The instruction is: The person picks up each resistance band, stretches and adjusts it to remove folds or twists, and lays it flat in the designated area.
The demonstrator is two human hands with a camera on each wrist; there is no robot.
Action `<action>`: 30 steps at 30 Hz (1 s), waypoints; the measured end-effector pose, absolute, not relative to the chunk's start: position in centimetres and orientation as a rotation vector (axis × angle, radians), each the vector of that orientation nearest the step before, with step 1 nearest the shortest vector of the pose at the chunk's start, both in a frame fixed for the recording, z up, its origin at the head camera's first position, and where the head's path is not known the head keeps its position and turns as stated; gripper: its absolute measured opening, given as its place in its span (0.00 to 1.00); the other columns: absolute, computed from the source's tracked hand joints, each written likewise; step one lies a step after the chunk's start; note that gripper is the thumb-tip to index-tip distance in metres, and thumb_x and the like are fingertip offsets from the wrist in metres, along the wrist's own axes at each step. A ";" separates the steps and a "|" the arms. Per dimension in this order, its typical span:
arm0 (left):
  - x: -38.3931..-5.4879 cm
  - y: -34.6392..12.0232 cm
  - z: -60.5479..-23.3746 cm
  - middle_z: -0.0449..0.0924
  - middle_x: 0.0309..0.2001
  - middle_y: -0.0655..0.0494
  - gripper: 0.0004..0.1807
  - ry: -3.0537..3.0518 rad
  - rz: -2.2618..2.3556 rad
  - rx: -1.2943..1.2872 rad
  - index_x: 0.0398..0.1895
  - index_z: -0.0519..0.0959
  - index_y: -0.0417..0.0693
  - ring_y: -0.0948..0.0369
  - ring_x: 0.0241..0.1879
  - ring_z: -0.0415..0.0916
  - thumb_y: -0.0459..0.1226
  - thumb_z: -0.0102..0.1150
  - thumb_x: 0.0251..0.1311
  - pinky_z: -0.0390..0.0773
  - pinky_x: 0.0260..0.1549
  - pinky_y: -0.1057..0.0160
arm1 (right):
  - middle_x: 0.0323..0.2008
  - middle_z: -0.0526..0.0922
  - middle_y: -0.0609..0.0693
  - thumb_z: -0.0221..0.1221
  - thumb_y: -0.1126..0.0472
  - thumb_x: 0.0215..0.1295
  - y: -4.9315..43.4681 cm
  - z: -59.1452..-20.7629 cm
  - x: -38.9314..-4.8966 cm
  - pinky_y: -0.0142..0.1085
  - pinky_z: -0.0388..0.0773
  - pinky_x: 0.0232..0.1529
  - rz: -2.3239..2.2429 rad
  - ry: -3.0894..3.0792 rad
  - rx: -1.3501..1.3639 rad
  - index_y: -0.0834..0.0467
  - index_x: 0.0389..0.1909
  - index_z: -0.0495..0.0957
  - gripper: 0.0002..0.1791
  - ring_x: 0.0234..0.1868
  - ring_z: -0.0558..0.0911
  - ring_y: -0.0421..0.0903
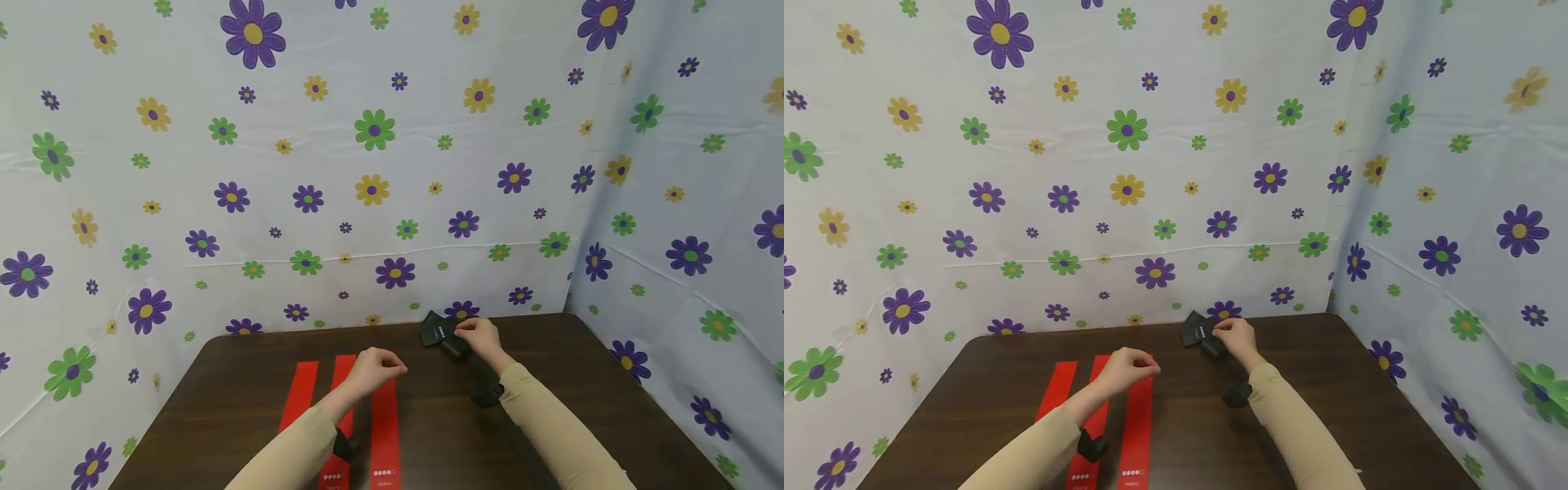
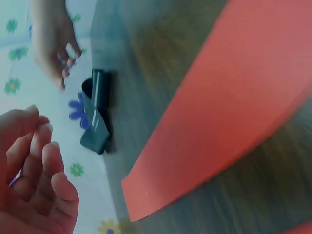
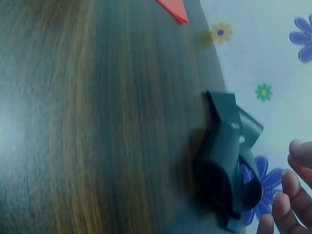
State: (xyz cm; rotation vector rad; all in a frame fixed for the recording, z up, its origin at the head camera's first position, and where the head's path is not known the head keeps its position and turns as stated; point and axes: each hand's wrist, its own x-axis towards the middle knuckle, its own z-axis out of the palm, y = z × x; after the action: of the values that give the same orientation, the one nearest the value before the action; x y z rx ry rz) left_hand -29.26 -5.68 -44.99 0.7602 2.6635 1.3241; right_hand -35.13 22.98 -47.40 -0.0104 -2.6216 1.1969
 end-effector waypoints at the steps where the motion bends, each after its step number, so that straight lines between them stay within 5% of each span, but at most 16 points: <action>1: -29.7 -5.5 -45.2 0.82 0.29 0.62 0.06 2.668 1.362 0.722 0.32 0.87 0.50 0.64 0.27 0.74 0.41 0.66 0.59 0.75 0.28 0.62 | 0.40 0.85 0.58 0.64 0.61 0.61 23.1 -47.5 -35.1 0.51 0.75 0.47 1.203 -2.622 -0.030 0.63 0.38 0.85 0.09 0.44 0.81 0.58; 7: -31.9 -4.4 -46.1 0.83 0.30 0.47 0.09 2.646 1.540 0.493 0.33 0.87 0.46 0.51 0.28 0.78 0.42 0.66 0.58 0.74 0.26 0.62 | 0.40 0.84 0.60 0.64 0.61 0.61 23.9 -48.1 -35.0 0.51 0.76 0.44 1.239 -2.605 -0.136 0.63 0.37 0.85 0.09 0.43 0.81 0.58; 12: -33.1 -3.1 -46.4 0.84 0.31 0.49 0.10 2.592 1.658 0.361 0.37 0.87 0.44 0.49 0.32 0.81 0.42 0.66 0.59 0.76 0.27 0.63 | 0.41 0.84 0.60 0.64 0.61 0.61 24.6 -48.3 -35.0 0.49 0.77 0.41 1.269 -2.580 -0.208 0.63 0.38 0.85 0.10 0.40 0.80 0.56; 19: -33.9 -1.7 -46.8 0.83 0.36 0.39 0.11 2.516 1.776 0.240 0.40 0.85 0.39 0.45 0.35 0.81 0.38 0.64 0.61 0.79 0.28 0.63 | 0.41 0.84 0.60 0.64 0.61 0.61 24.5 -48.6 -35.1 0.50 0.76 0.42 1.277 -2.555 -0.249 0.64 0.39 0.85 0.10 0.41 0.80 0.57; 30: -34.6 0.5 -47.7 0.81 0.47 0.40 0.20 2.346 1.903 0.159 0.57 0.74 0.30 0.45 0.47 0.79 0.33 0.57 0.66 0.81 0.38 0.59 | 0.39 0.84 0.60 0.64 0.63 0.60 24.8 -49.1 -35.5 0.51 0.75 0.44 1.246 -2.531 -0.226 0.65 0.40 0.84 0.10 0.41 0.81 0.58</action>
State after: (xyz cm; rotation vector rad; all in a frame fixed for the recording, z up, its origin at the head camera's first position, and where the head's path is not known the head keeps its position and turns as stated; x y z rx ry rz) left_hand -34.64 0.47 -47.74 0.1588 2.3460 1.9029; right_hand -35.47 24.81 -49.09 -0.2259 -2.5308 1.2463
